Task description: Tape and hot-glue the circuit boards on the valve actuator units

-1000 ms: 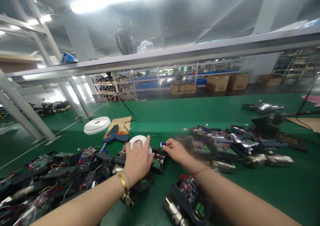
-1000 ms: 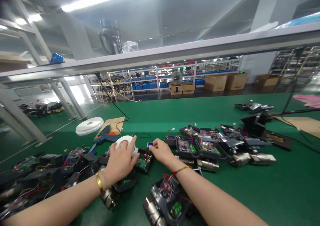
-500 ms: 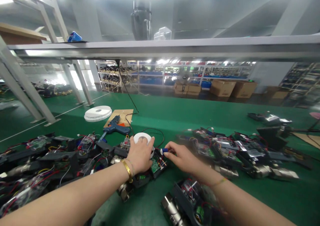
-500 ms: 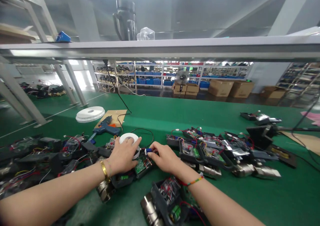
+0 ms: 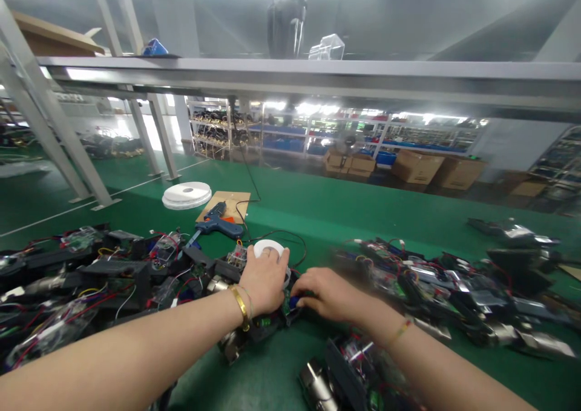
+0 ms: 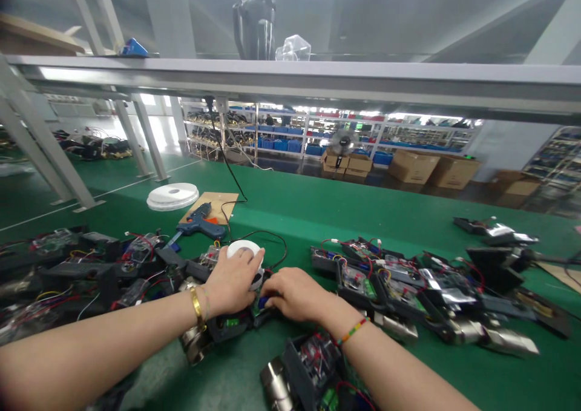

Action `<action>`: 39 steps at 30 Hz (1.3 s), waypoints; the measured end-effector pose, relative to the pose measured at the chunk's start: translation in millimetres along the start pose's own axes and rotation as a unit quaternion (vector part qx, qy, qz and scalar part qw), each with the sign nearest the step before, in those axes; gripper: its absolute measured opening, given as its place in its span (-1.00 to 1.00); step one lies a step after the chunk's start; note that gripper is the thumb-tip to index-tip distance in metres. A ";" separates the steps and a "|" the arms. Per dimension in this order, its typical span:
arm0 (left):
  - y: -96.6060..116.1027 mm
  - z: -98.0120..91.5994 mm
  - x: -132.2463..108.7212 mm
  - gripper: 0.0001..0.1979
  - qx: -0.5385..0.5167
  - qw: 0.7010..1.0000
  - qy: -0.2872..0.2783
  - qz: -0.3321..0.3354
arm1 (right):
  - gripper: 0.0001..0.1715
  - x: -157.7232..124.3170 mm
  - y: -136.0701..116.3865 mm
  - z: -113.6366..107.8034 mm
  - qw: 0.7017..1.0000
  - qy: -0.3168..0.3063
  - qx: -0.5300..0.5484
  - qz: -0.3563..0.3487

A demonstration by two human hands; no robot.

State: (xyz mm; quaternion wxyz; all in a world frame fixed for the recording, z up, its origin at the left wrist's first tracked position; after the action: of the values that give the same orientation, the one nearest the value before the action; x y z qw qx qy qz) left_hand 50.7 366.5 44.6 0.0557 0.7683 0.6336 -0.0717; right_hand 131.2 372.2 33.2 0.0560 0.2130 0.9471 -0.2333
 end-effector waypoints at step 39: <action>0.9 -1.8 -1.2 -0.35 -0.009 1.000 0.018 -0.006 | -0.83 10.2 -7.8 28.2 0.989 -0.113 -0.060 -0.077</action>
State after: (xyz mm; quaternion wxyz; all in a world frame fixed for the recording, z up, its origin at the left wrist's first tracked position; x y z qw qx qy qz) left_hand 51.4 365.4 46.6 0.0505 0.7649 0.6401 -0.0523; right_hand 118.9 356.7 9.4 0.1576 0.1078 0.9605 -0.2022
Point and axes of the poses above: each hand's wrist, its own x-axis towards the middle knuckle, its own z-axis out of the palm, y = z × x, the point moved 9 cm from there along x, towards the middle knuckle, and after that the axes turned 11 degrees about -y, right-handed, at the moved point
